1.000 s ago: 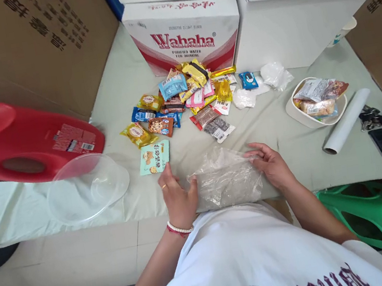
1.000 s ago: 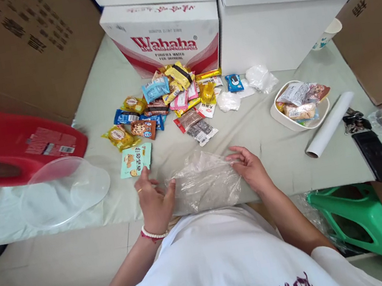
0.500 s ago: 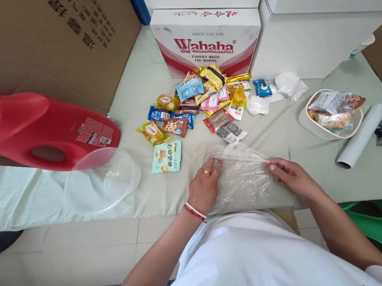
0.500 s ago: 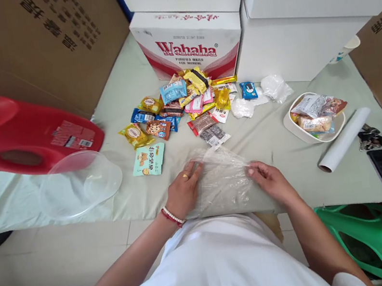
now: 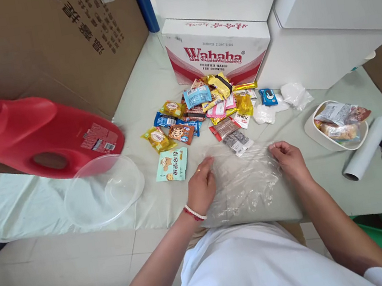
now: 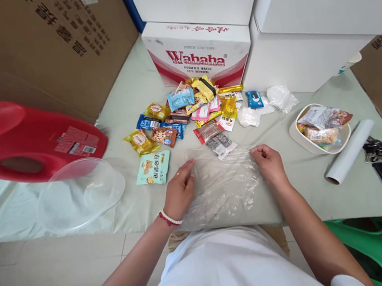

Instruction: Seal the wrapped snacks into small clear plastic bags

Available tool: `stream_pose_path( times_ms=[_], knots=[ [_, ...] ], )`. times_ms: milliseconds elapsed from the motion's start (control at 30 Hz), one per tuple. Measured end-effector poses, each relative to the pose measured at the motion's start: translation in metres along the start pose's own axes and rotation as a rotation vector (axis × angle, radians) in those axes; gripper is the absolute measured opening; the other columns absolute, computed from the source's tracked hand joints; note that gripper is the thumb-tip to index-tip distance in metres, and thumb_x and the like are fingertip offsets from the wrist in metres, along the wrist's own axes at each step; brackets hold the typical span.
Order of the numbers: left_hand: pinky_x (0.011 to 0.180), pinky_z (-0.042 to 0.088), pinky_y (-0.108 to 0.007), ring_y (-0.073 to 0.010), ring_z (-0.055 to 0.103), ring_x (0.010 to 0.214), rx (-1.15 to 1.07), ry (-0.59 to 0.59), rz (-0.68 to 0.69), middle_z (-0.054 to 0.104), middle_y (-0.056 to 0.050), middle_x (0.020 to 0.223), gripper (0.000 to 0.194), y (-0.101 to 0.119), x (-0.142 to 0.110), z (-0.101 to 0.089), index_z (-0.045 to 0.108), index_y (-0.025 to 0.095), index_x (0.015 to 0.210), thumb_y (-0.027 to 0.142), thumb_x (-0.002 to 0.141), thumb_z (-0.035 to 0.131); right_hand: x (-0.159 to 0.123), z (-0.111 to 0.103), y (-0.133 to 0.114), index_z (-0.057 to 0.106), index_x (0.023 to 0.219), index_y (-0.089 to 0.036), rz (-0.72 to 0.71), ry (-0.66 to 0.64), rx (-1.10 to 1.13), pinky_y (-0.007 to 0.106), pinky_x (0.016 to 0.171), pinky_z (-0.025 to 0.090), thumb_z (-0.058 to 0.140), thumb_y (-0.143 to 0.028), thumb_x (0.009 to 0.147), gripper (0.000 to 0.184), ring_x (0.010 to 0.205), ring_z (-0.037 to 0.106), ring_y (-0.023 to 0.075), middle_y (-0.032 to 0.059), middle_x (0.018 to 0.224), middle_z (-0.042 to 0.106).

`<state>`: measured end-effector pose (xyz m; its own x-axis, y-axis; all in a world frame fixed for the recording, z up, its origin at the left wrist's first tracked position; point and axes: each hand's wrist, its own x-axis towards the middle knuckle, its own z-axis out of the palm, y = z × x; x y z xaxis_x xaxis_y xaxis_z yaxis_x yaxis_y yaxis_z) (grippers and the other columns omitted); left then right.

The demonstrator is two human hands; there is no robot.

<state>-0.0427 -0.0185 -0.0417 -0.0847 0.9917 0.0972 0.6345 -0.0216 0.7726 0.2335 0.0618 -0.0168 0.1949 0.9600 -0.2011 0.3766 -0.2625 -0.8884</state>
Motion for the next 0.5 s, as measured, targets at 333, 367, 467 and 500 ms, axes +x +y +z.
stream_pose_path(
  times_ms=[333, 367, 467, 500],
  knots=[
    [0.102, 0.052, -0.046, -0.0232, 0.067, 0.118, 0.198, 0.107, 0.3, 0.072, -0.004, 0.132, 0.031, 0.005, -0.013, -0.029, 0.073, 0.027, 0.113, 0.013, 0.095, 0.053, 0.112, 0.048, -0.11, 0.066, 0.095, -0.02, -0.697, 0.108, -0.66, 0.045, 0.096, 0.042, 0.051, -0.039, 0.095, 0.024, 0.094, 0.058, 0.0266, 0.0095, 0.094, 0.067],
    [0.106, 0.048, -0.049, -0.0256, 0.063, 0.125, 0.294, 0.041, 0.319, 0.07, -0.004, 0.136, 0.031, 0.004, -0.014, -0.028, 0.071, 0.027, 0.12, 0.016, 0.096, 0.054, 0.129, 0.067, -0.121, 0.065, 0.105, -0.018, -0.697, 0.089, -0.697, 0.048, 0.098, 0.041, 0.053, -0.043, 0.095, 0.03, 0.101, 0.057, 0.0294, 0.0125, 0.102, 0.067],
    [0.119, 0.034, -0.055, -0.0282, 0.048, 0.144, 0.462, -0.16, 0.315, 0.058, -0.007, 0.151, 0.042, -0.003, -0.017, -0.021, 0.058, 0.025, 0.142, 0.027, 0.101, 0.051, 0.172, 0.119, -0.143, 0.06, 0.122, -0.009, -0.65, 0.0, -0.777, 0.056, 0.103, 0.039, 0.062, -0.059, 0.089, 0.06, 0.117, 0.051, 0.0375, 0.0213, 0.117, 0.062],
    [0.121, 0.032, -0.055, -0.0274, 0.045, 0.146, 0.483, -0.206, 0.314, 0.054, -0.007, 0.154, 0.044, -0.005, -0.019, -0.019, 0.054, 0.024, 0.146, 0.029, 0.103, 0.048, 0.183, 0.131, -0.147, 0.061, 0.121, -0.007, -0.61, -0.039, -0.794, 0.057, 0.103, 0.039, 0.065, -0.062, 0.086, 0.065, 0.118, 0.051, 0.0386, 0.0223, 0.117, 0.061]
  ],
)
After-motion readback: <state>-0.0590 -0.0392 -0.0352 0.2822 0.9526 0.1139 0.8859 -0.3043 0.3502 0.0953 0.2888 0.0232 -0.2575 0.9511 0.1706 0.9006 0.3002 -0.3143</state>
